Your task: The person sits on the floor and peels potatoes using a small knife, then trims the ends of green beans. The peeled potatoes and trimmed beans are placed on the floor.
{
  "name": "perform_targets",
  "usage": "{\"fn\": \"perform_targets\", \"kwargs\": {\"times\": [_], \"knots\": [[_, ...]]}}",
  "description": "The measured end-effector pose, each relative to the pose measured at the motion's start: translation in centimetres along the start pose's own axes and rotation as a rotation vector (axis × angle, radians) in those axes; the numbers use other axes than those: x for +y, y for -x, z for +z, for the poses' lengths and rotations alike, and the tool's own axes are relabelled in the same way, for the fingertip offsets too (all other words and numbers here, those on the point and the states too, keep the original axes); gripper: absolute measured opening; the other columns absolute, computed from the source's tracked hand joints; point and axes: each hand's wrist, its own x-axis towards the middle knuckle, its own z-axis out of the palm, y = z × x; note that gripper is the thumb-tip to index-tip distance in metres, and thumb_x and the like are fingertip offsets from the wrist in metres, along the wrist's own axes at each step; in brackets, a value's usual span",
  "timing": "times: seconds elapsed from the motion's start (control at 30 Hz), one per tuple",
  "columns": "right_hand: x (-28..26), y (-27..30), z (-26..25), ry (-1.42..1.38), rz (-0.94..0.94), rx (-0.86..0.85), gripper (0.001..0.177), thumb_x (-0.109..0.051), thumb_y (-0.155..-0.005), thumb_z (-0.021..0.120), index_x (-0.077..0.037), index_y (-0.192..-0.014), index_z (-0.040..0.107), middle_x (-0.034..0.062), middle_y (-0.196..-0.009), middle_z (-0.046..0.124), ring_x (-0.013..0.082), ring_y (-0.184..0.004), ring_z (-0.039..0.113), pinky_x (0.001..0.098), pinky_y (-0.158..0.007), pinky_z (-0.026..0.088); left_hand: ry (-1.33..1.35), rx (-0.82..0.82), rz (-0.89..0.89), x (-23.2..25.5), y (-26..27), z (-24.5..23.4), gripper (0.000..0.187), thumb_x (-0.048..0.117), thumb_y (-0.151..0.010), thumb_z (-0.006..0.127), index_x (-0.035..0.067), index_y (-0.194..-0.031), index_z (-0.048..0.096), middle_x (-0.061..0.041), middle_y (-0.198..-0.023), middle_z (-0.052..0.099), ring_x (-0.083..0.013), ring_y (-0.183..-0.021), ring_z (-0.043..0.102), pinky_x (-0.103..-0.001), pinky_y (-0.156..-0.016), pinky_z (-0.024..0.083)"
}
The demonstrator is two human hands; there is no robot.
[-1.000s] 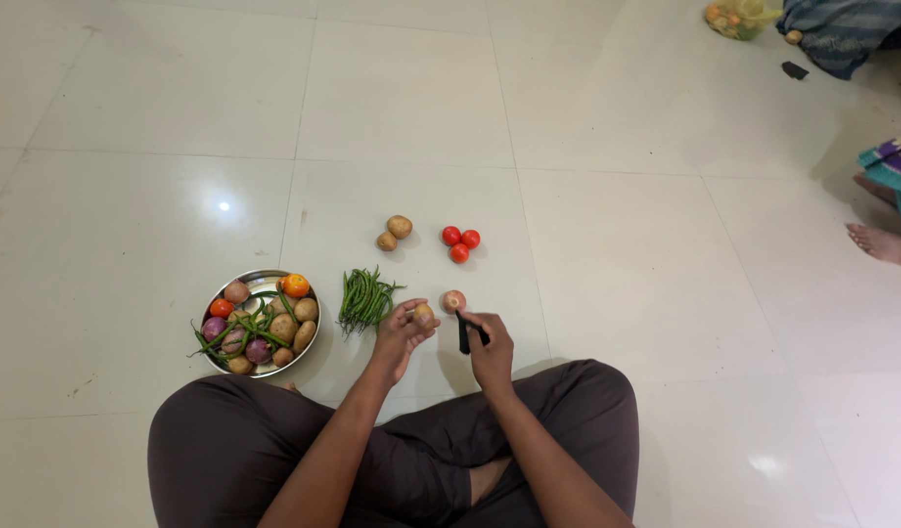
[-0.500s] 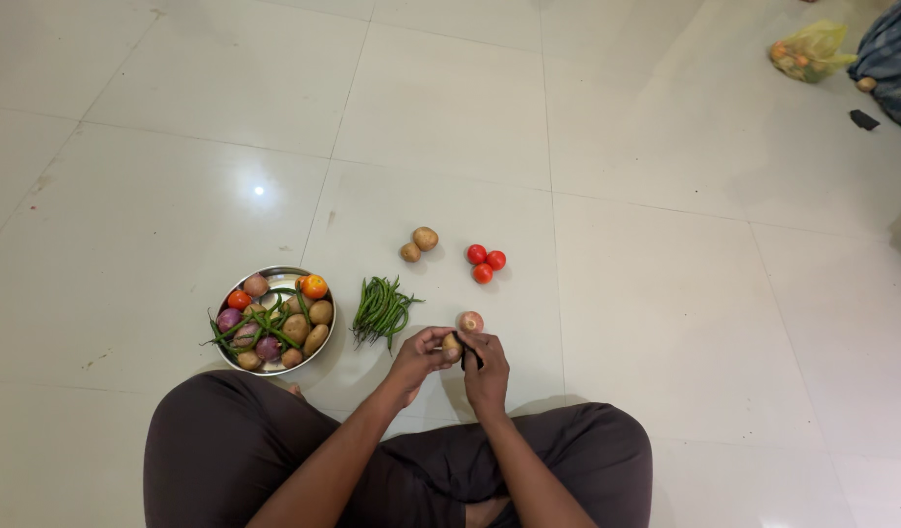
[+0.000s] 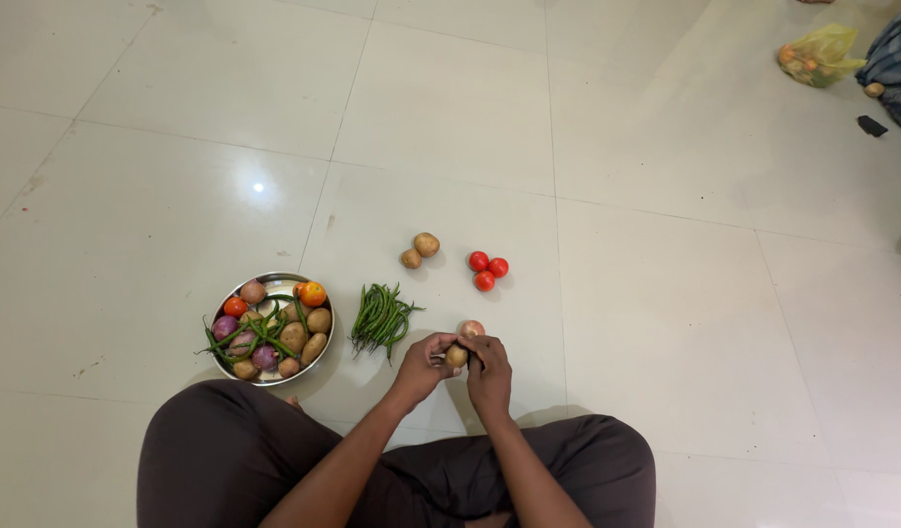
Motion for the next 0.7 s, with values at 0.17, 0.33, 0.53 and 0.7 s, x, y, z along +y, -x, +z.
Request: {"fn": "perform_targets", "kwargs": {"times": [0.17, 0.33, 0.53, 0.7], "knots": [[-0.1, 0.5, 0.7, 0.028, -0.22, 0.064, 0.03, 0.008, -0.09, 0.063, -0.011, -0.109, 0.076, 0.0076, -0.108, 0.068, 0.0245, -0.098, 0.069, 0.0337, -0.077, 0.056, -0.13, 0.128, 0.074, -0.3, -0.3, -0.6, 0.057, -0.008, -0.07, 0.081, 0.006, -0.123, 0.067, -0.004, -0.119, 0.074, -0.0142, -0.109, 0.069, -0.03, -0.09, 0.056], [0.2, 0.7, 1.0, -0.016, -0.181, 0.071, 0.03, 0.008, -0.09, 0.062, -0.011, -0.11, 0.075, 0.0082, -0.109, 0.069, 0.0232, -0.096, 0.07, 0.0327, -0.076, 0.056, -0.077, 0.096, 0.1, -1.1, -0.3, -0.9, 0.057, -0.009, -0.072, 0.08, 0.005, -0.125, 0.066, -0.006, -0.119, 0.073, -0.0154, -0.111, 0.068, -0.03, -0.091, 0.056], [2.6, -0.4, 0.3, -0.083, 0.062, 0.075, 0.033, 0.008, -0.088, 0.06, -0.009, -0.112, 0.076, 0.0077, -0.109, 0.071, 0.0204, -0.097, 0.071, 0.0319, -0.084, 0.056, 0.218, -0.009, 0.086, -0.4, -0.4, -0.8, 0.056, -0.012, -0.081, 0.071, 0.004, -0.134, 0.06, -0.008, -0.128, 0.067, -0.0152, -0.117, 0.064, -0.029, -0.098, 0.055], [2.3, -0.2, 0.4, -0.13, 0.069, 0.137, 0.031, 0.007, -0.09, 0.061, -0.008, -0.113, 0.075, 0.0081, -0.109, 0.07, 0.0204, -0.1, 0.07, 0.031, -0.087, 0.055, 0.189, 0.053, 0.023, 1.7, 0.4, -0.9, 0.057, -0.012, -0.082, 0.068, 0.004, -0.136, 0.058, -0.007, -0.131, 0.063, -0.0158, -0.11, 0.065, -0.028, -0.093, 0.055]]}}
